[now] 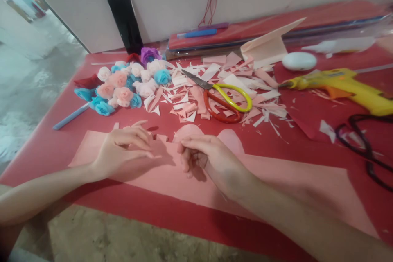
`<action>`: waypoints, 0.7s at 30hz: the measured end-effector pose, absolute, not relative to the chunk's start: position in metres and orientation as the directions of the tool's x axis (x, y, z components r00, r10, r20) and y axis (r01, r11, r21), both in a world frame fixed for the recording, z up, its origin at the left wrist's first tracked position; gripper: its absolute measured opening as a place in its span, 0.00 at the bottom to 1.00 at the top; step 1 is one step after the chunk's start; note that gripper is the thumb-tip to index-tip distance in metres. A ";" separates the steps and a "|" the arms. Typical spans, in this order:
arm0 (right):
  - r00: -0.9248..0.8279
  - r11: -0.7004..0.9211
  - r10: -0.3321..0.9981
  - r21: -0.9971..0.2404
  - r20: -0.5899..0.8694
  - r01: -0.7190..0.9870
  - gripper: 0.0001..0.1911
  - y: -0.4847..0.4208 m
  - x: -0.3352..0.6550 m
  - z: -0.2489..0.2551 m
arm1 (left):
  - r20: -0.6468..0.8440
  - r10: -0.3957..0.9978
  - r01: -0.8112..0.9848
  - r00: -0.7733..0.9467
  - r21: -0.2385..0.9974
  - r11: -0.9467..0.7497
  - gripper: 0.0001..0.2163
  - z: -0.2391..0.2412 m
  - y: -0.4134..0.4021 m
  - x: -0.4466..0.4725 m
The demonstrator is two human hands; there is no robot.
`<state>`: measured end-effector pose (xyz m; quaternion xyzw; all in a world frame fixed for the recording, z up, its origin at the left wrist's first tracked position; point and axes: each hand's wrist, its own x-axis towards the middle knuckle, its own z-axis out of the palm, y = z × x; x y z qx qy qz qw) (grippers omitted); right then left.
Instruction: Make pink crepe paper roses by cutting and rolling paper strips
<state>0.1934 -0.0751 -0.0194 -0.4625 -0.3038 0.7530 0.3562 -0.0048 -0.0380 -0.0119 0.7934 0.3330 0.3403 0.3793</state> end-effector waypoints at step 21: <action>-0.326 -0.569 0.812 -0.779 -0.483 -0.263 0.10 -0.076 0.194 -0.021 | -0.225 0.823 -0.203 0.521 0.904 0.376 0.08 -0.015 -0.038 -0.001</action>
